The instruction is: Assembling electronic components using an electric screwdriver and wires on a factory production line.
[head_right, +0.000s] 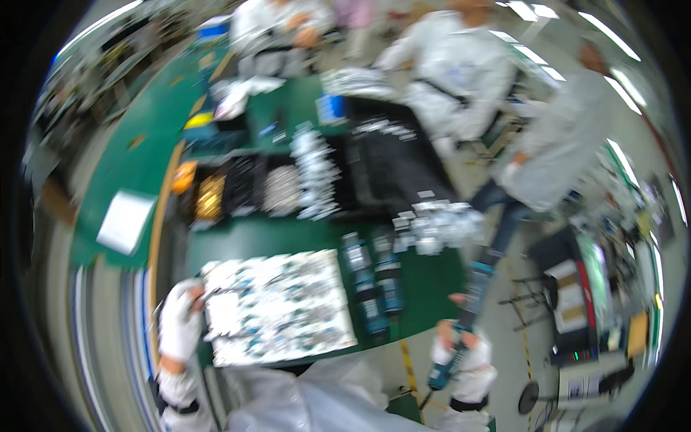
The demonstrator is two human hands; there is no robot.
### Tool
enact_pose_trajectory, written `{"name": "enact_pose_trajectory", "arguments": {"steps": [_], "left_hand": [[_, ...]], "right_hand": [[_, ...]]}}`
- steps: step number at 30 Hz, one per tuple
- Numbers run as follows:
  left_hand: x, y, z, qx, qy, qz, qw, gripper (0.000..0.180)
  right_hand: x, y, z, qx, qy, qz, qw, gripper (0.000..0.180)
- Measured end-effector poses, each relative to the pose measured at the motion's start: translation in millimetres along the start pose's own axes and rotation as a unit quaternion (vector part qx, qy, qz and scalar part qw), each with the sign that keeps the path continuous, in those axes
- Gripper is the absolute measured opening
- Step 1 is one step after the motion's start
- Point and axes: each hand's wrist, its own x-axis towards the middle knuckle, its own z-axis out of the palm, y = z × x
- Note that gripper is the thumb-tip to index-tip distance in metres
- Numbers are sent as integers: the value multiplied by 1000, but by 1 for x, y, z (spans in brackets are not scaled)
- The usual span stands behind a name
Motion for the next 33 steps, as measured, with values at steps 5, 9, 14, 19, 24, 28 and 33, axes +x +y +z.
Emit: {"name": "enact_pose_trajectory", "arguments": {"steps": [5, 9, 14, 19, 24, 28, 33], "left_hand": [[0, 7, 9, 100, 44, -26, 994, 23], [-22, 14, -6, 118, 66, -50, 990, 25], [-11, 31, -3, 193, -8, -42, 980, 35], [-13, 31, -5, 206, -32, -29, 978, 38], [-18, 28, -2, 157, 6, -46, 986, 36], [-15, 23, -6, 170, -22, -30, 985, 39], [-12, 21, -4, 157, -23, -36, 987, 41]], "right_hand": [[63, -34, 41, -147, -268, -267, 914, 88], [110, -25, 160, -52, -355, -397, 845, 65], [166, 34, 273, -36, -349, -389, 852, 48], [204, 91, 309, -272, -309, -453, 791, 39], [202, 117, 337, -262, -282, -450, 806, 31], [205, 126, 340, -270, -288, -441, 806, 16], [202, 130, 345, -289, -268, -396, 829, 21]]}}
